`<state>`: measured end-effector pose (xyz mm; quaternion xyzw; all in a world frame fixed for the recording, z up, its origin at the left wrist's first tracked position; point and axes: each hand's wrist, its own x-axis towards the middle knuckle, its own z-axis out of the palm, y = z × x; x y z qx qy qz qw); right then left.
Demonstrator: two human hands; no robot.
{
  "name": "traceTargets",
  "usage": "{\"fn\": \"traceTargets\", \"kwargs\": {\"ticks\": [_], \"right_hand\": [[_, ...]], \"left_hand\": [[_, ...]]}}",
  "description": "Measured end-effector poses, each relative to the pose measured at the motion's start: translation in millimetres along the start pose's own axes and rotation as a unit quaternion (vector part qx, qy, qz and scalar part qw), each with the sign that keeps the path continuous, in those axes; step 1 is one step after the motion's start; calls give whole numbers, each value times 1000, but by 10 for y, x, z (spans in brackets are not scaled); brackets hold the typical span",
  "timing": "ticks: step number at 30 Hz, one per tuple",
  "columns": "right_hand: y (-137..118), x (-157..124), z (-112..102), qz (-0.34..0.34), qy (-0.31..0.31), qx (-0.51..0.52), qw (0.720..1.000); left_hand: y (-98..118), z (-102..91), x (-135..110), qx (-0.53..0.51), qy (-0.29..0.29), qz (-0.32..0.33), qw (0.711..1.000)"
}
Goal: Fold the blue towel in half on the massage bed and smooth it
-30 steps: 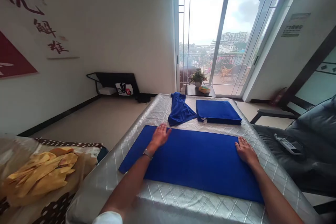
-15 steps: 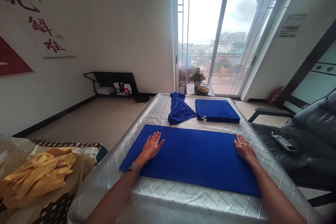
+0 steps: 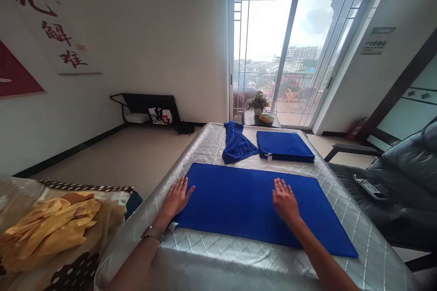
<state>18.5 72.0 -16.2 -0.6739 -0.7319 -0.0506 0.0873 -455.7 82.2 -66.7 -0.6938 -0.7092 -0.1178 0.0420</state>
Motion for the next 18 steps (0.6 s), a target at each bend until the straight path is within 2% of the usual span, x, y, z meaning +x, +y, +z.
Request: {"fn": "traceTargets", "kwargs": {"ticks": [3, 5, 7, 10, 12, 13, 15, 16, 18], "right_hand": [[-566, -193, 93, -54, -48, 65, 995], [-746, -265, 126, -57, -75, 80, 992], [-802, -289, 127, -49, -95, 80, 991], [-758, -290, 103, -52, -116, 70, 989], [-656, -305, 99, -53, -124, 62, 989], [-570, -324, 106, -49, -124, 58, 989], [-304, -390, 139, -27, -112, 47, 992], [-120, -436, 162, -11, -103, 36, 994], [335, -552, 217, 24, -84, 10, 996]], "left_hand": [[226, -111, -24, -2, 13, 11, 1000], [608, -182, -73, -27, 4, 58, 998], [1151, -222, -153, -64, -24, 150, 986], [1994, -216, -306, -104, -43, 295, 949], [2356, -188, -394, -121, -50, 352, 927], [2441, -171, -424, -124, -54, 363, 922], [2411, -134, -449, -119, -65, 354, 925], [2305, -117, -448, -112, -73, 339, 931], [1957, -87, -437, -94, -87, 296, 947]]}}
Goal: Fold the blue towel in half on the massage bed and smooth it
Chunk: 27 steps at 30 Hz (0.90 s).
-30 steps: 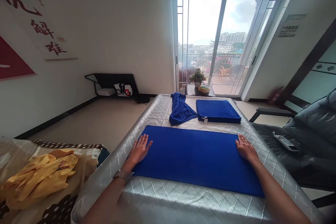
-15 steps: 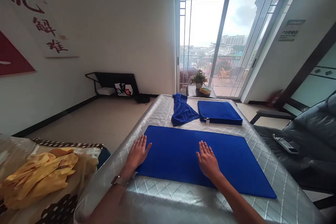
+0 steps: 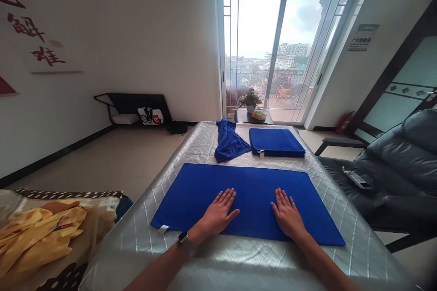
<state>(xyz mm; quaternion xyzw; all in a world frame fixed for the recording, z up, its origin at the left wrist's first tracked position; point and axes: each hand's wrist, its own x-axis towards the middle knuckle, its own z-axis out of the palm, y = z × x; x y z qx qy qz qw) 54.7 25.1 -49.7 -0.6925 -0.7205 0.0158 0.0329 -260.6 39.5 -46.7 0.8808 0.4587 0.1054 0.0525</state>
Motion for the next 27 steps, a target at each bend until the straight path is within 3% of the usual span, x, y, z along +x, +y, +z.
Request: {"fn": "traceTargets", "kwargs": {"ticks": [4, 6, 10, 13, 15, 18, 23, 25, 27], "right_hand": [[964, -187, 127, 68, 33, -24, 997], [1280, -258, 172, 87, 40, -22, 995], [1458, -298, 187, 90, 40, -36, 995], [1333, -239, 122, 119, 37, -59, 990], [1149, -167, 44, 112, 31, -63, 991], [682, -14, -107, 49, 23, -43, 998], [-291, 356, -306, -43, -6, 29, 999], [-498, 492, -317, -64, -25, 50, 996], [-499, 584, -286, -56, -38, 55, 996]], "left_hand": [[-770, -65, -618, 42, 13, -136, 990], [-1123, -79, -977, 73, 34, -205, 975], [-1571, -67, -1501, 94, 54, -282, 953], [-1650, -88, -1574, 88, 41, -305, 947], [-1600, -133, -1463, 84, 30, -314, 945], [-1365, -200, -1087, 70, 32, -300, 951], [-661, -143, -171, 17, -8, -137, 990], [-454, -91, 128, 7, -15, -89, 996], [-406, -62, 295, 8, -13, -79, 997]]}}
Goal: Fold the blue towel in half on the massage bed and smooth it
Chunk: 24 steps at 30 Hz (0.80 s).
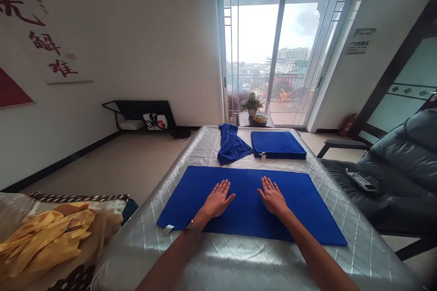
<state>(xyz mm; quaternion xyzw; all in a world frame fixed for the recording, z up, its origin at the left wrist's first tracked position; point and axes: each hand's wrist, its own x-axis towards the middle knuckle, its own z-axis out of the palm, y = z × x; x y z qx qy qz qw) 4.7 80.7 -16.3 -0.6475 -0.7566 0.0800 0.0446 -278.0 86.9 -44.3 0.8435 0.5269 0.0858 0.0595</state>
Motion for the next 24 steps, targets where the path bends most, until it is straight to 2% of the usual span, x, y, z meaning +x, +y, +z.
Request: {"fn": "traceTargets", "kwargs": {"ticks": [1, 3, 8, 11, 14, 19, 22, 24], "right_hand": [[84, 18, 16, 12, -2, -4, 1000], [380, -3, 45, 40, 2, -23, 999], [1406, -255, 60, 124, 24, -77, 989], [1817, -375, 58, 157, 31, -79, 984], [1958, -398, 72, 160, 39, -72, 984], [1931, -347, 73, 176, 38, -78, 981], [1783, -295, 24, 193, 51, -79, 977], [1544, -224, -34, 166, 58, -79, 981]], "left_hand": [[-42, 1, 30, 5, 3, -8, 1000], [-278, -18, -12, 20, 7, -40, 999], [-1322, -108, -487, 61, 36, -186, 980], [-1755, -125, -747, 64, 63, -239, 967], [-1863, -113, -838, 60, 66, -253, 963], [-1817, -108, -811, 60, 78, -261, 960], [-1754, -131, -754, 64, 66, -257, 962], [-1612, -156, -644, 62, 59, -241, 967]]}}
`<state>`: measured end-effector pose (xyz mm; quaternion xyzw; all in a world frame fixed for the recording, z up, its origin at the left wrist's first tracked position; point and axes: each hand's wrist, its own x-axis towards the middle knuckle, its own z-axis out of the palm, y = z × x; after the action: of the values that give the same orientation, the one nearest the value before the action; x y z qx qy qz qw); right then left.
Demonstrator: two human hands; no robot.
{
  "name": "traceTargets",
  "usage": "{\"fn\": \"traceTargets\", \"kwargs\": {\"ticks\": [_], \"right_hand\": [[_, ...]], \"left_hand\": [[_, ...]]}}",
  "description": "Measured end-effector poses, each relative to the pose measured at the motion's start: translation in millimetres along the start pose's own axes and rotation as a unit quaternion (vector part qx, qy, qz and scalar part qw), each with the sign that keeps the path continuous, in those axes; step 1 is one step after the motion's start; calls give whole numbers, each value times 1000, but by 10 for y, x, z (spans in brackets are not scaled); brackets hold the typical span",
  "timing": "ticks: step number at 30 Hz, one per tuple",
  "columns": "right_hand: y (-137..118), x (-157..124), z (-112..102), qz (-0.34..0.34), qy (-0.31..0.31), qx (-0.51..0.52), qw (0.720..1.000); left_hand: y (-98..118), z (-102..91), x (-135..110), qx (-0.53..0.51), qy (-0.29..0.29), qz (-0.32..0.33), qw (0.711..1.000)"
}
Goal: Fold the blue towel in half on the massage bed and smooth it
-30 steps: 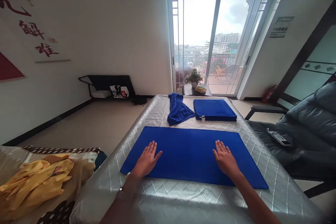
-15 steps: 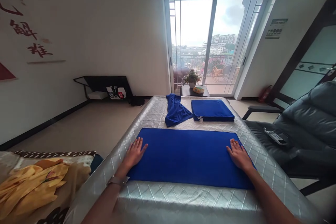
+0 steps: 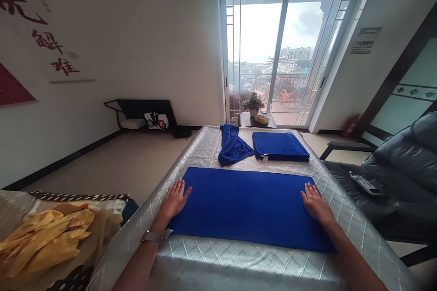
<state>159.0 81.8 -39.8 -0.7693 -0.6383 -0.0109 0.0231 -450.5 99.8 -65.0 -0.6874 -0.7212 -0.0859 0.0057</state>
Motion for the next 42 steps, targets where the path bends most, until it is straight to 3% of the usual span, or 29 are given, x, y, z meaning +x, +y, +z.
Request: {"fn": "traceTargets", "kwargs": {"ticks": [3, 9, 12, 14, 16, 18, 25, 28, 32, 37, 40, 42], "right_hand": [[-598, 9, -175, -78, 1, 17, 997], [-1913, 130, -299, -185, -25, 97, 978], [-2190, 199, -204, -199, -34, 101, 974], [-2185, 240, -134, -200, -41, 96, 974], [-2034, 286, -83, -191, -48, 87, 977], [-1741, 343, -53, -169, -52, 67, 982], [-86, 598, 82, -33, -28, -2, 999], [355, 656, 170, -9, -17, 12, 1000], [453, 674, 239, -8, -4, 27, 1000], [486, 738, 227, -3, 1, 75, 997], [603, 846, 201, 3, 24, 147, 989], [669, 924, 193, 26, 53, 192, 980]], "left_hand": [[513, -78, 103, -18, -8, 74, 997], [1914, -128, 418, -80, -28, 252, 964], [2379, -25, 498, -94, -22, 273, 957], [2500, 55, 506, -90, -18, 264, 960], [2446, 106, 503, -78, -16, 240, 967], [2216, 106, 517, -59, -18, 208, 976], [684, -62, 690, -14, -35, -6, 999], [315, -62, 708, -13, -19, -53, 998], [277, -60, 695, -6, -6, -59, 998], [399, -252, 724, 4, -49, -82, 995], [699, -375, 697, 14, -17, -85, 996], [1115, -414, 584, 20, 20, -40, 999]]}}
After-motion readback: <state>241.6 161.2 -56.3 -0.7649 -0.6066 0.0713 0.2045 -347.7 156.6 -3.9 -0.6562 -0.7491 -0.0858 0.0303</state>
